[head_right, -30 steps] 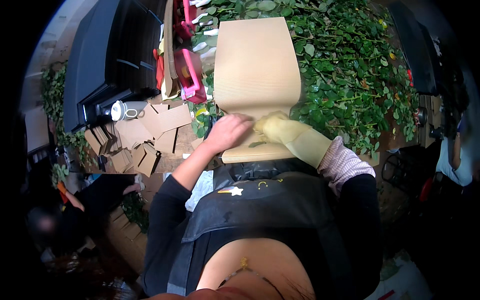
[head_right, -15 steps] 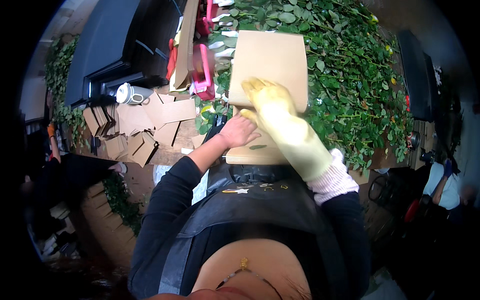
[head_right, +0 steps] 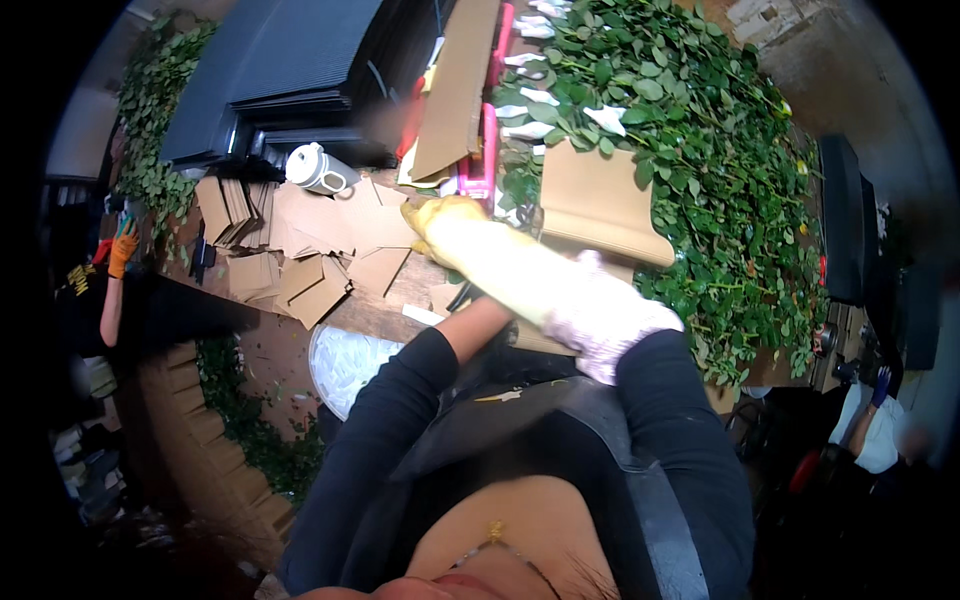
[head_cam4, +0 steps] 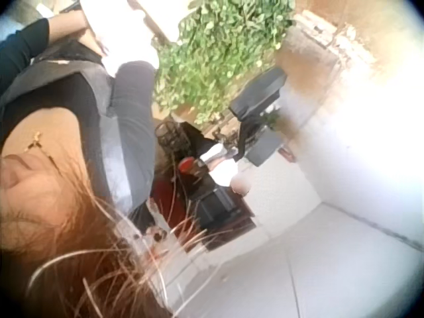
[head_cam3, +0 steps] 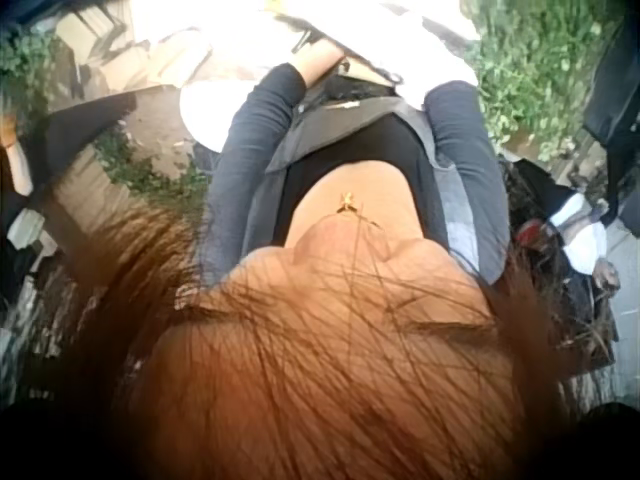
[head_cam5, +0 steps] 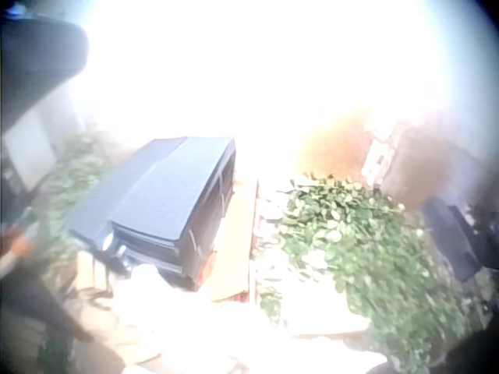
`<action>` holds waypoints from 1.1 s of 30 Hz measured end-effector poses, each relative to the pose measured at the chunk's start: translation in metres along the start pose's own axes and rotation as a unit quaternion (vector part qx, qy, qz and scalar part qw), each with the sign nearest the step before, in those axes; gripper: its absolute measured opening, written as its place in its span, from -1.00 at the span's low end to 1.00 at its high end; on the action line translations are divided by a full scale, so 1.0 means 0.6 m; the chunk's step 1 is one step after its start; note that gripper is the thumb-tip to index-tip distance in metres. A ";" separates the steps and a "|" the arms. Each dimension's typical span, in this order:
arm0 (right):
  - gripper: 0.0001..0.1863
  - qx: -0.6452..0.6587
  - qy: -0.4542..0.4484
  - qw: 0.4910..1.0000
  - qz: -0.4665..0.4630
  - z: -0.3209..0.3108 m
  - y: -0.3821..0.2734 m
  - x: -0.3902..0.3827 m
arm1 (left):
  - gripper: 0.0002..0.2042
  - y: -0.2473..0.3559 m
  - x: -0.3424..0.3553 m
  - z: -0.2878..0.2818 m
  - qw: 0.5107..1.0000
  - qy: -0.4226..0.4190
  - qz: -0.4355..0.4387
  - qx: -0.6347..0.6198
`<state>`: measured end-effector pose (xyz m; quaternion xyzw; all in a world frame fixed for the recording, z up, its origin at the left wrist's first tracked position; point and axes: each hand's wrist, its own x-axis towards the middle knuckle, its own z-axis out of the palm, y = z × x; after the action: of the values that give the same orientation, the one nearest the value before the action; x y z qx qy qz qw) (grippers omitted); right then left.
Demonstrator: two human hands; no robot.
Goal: The person arranges white flowers and green leaves into a black plastic tray and a wooden box. They handle the floral stems by hand, placing them into the containers and adjusting their positions.
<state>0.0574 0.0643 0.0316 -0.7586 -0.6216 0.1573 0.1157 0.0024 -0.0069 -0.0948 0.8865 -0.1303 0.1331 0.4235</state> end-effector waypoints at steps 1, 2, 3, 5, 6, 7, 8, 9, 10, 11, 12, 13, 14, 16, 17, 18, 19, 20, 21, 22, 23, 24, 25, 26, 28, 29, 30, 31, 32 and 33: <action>-0.25 -0.038 0.048 0.998 -0.019 0.040 -0.006 0.026 | -0.38 -0.001 -0.002 0.000 1.000 -0.016 -0.008 0.000; -0.20 -0.150 0.068 0.986 -0.015 0.074 -0.007 0.043 | -0.37 0.002 -0.004 0.001 1.000 -0.027 -0.015 -0.004; -0.20 -0.156 0.046 0.987 -0.007 0.097 -0.002 0.058 | -0.37 0.003 -0.008 0.000 0.999 -0.033 -0.020 -0.008; -0.19 -0.176 -0.036 0.983 0.028 0.116 0.001 0.074 | -0.35 0.005 -0.009 -0.001 0.999 -0.039 -0.023 -0.018; -0.31 -0.298 0.107 0.948 0.039 0.111 -0.003 0.058 | -0.35 0.004 -0.008 -0.004 0.999 -0.039 -0.023 -0.025; -0.42 -0.217 0.127 0.968 0.009 0.093 -0.002 0.044 | -0.34 0.003 -0.005 -0.005 0.999 -0.037 -0.022 -0.033; -0.53 -0.125 0.106 0.986 -0.018 0.068 -0.001 0.018 | -0.34 0.000 -0.005 -0.009 0.998 -0.033 -0.021 -0.042; -0.63 -0.028 0.048 0.998 -0.024 0.035 0.003 -0.007 | -0.33 -0.004 -0.002 -0.012 0.998 -0.034 -0.020 -0.049; -0.77 0.045 0.092 0.994 -0.042 0.003 0.003 -0.054 | -0.32 -0.006 -0.003 -0.018 0.998 -0.036 -0.017 -0.058; -0.86 0.123 0.120 0.984 -0.053 -0.028 0.004 -0.112 | -0.32 -0.007 0.000 -0.023 0.997 -0.040 -0.015 -0.068; -0.85 0.140 0.129 0.981 -0.039 -0.054 0.007 -0.165 | -0.31 -0.007 0.000 -0.029 0.995 -0.052 -0.014 -0.078; -0.78 0.160 0.154 0.974 -0.040 -0.072 0.014 -0.217 | -0.31 -0.004 0.001 -0.034 0.993 -0.068 -0.012 -0.091; -0.77 0.190 0.077 0.976 0.069 -0.084 0.027 -0.268 | -0.30 0.001 0.004 -0.037 0.992 -0.092 -0.014 -0.090; -0.76 0.392 -0.029 0.869 0.301 -0.081 0.060 -0.340 | -0.30 0.014 0.010 -0.042 0.988 -0.150 -0.027 0.012; -0.75 0.565 -0.048 0.732 0.377 -0.067 0.076 -0.360 | -0.31 0.023 0.013 -0.041 0.983 -0.157 -0.016 0.098; -0.77 0.512 -0.090 0.741 0.425 -0.053 0.100 -0.370 | -0.35 0.025 0.018 -0.042 0.988 -0.145 -0.015 0.048; -0.78 0.539 -0.093 0.729 0.411 -0.040 0.122 -0.380 | -0.36 0.027 0.020 -0.041 0.982 -0.171 -0.017 0.081; -0.77 0.564 -0.103 0.723 0.386 -0.026 0.140 -0.385 | -0.36 0.026 0.021 -0.040 0.980 -0.170 0.002 0.104; -0.76 0.546 -0.126 0.716 0.417 -0.013 0.155 -0.387 | -0.36 0.023 0.021 -0.037 0.974 -0.184 0.006 0.136; -0.74 0.554 -0.140 0.720 0.395 -0.001 0.167 -0.385 | -0.33 0.020 0.020 -0.033 0.972 -0.186 0.009 0.145; -0.73 0.538 -0.156 0.724 0.402 0.008 0.177 -0.382 | -0.35 0.015 0.018 -0.030 0.979 -0.163 0.025 0.119; -0.71 0.523 -0.175 0.727 0.408 0.015 0.183 -0.380 | -0.37 0.009 0.016 -0.027 0.981 -0.161 0.022 0.102; -0.70 0.519 -0.172 0.731 0.408 0.020 0.187 -0.379 | -0.39 0.005 0.012 -0.028 0.983 -0.163 0.018 0.087; -0.70 0.516 -0.172 0.734 0.407 0.023 0.188 -0.379 | -0.38 0.001 0.007 -0.032 0.979 -0.171 0.017 0.113; -0.67 0.506 -0.172 0.745 0.398 0.029 0.189 -0.380 | -0.37 -0.003 -0.005 -0.052 0.972 -0.170 0.039 0.159; -0.64 0.500 -0.172 0.754 0.390 0.031 0.189 -0.381 | -0.36 -0.002 -0.017 -0.072 0.955 -0.197 0.013 0.221; -0.61 0.490 -0.182 0.758 0.390 0.034 0.190 -0.381 | -0.36 0.002 -0.033 -0.099 0.941 -0.193 0.010 0.277; -0.60 0.483 -0.183 0.764 0.387 0.036 0.190 -0.382 | -0.36 0.005 -0.045 -0.123 0.949 -0.162 -0.006 0.269; -0.59 0.475 -0.192 0.765 0.391 0.038 0.191 -0.380 | -0.35 0.010 -0.055 -0.145 0.957 -0.131 -0.021 0.259; -0.58 0.468 -0.200 0.764 0.396 0.039 0.192 -0.379 | -0.35 0.016 -0.058 -0.158 0.959 -0.118 -0.048 0.254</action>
<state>0.1123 -0.1818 -0.0110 -0.7404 -0.1236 0.6085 0.2573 -0.0451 0.0659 -0.0424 0.9796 -0.0983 0.0360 0.1715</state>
